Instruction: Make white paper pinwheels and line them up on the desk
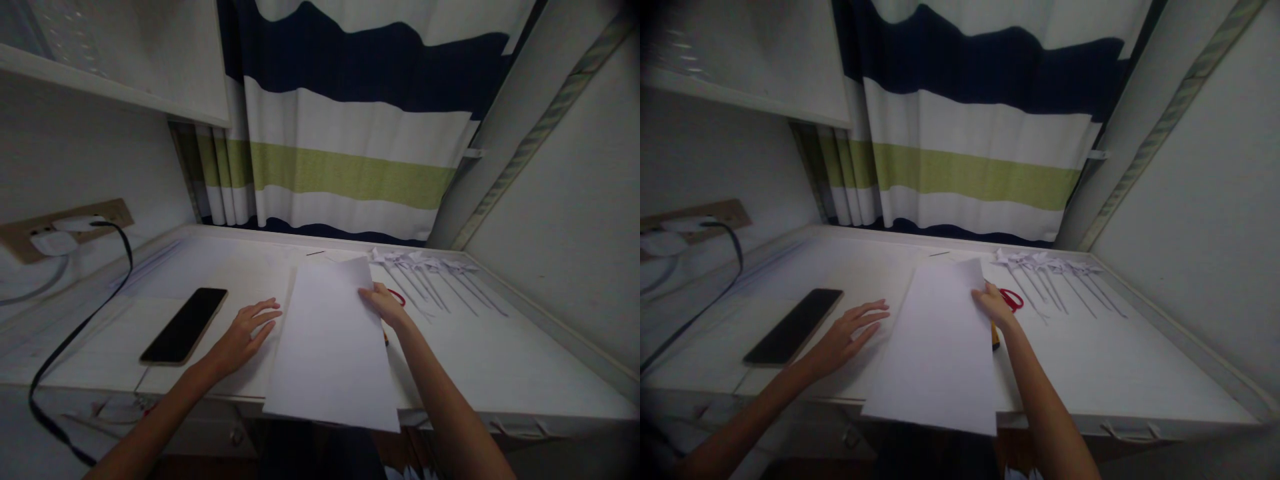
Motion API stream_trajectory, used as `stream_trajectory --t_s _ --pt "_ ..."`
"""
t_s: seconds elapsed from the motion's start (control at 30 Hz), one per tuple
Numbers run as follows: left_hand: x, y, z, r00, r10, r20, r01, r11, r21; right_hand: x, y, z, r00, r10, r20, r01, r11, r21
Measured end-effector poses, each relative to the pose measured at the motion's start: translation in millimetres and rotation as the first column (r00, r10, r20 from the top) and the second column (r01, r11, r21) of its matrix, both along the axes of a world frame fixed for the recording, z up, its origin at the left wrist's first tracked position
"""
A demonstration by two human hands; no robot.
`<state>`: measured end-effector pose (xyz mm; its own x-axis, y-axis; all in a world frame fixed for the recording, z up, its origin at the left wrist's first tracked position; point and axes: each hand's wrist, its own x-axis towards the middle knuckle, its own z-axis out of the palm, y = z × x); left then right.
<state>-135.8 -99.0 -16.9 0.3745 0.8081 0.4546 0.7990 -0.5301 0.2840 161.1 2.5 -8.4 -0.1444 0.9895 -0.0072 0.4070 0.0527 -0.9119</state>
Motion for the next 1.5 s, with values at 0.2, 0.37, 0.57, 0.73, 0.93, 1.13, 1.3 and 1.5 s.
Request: stream_trajectory --t_s 0.2,0.37,0.57,0.73,0.93,1.13,1.3,1.5 --pt "-1 11 -22.4 0.988 -0.13 -0.08 0.121 0.987 -0.104 -27 29 7.5 0.959 0.215 0.185 -0.212 0.977 -0.035" --pt "1 30 -40.5 0.97 -0.086 -0.229 0.044 0.982 -0.184 -54 32 2.0 0.903 0.322 0.283 -0.36 0.928 0.095" --pt "8 37 -44.2 0.951 0.031 -0.309 -0.078 0.987 -0.143 -59 5 -9.6 0.781 0.451 0.432 -0.581 0.778 0.237" --pt "9 38 -50.4 0.945 0.133 -0.301 -0.167 0.982 -0.093 -60 -27 -12.5 0.654 0.416 0.632 -0.692 0.666 0.279" --pt "8 47 -60.5 0.945 0.179 -0.275 -0.2 0.978 -0.053 -69 -48 -22.1 0.51 0.289 0.81 -0.754 0.603 0.26" --pt "8 47 -59.2 0.949 0.239 -0.206 -0.253 0.966 -0.049 -73 -61 -29.0 0.453 0.249 0.856 -0.788 0.561 0.254" --pt "8 49 -55.1 0.958 0.262 -0.115 -0.271 0.959 -0.077 -73 -66 -36.3 0.426 0.232 0.874 -0.795 0.558 0.239" --pt "11 55 -46.1 0.948 0.311 -0.074 -0.315 0.948 -0.043 -73 -66 -36.9 0.422 0.226 0.878 -0.793 0.562 0.236"
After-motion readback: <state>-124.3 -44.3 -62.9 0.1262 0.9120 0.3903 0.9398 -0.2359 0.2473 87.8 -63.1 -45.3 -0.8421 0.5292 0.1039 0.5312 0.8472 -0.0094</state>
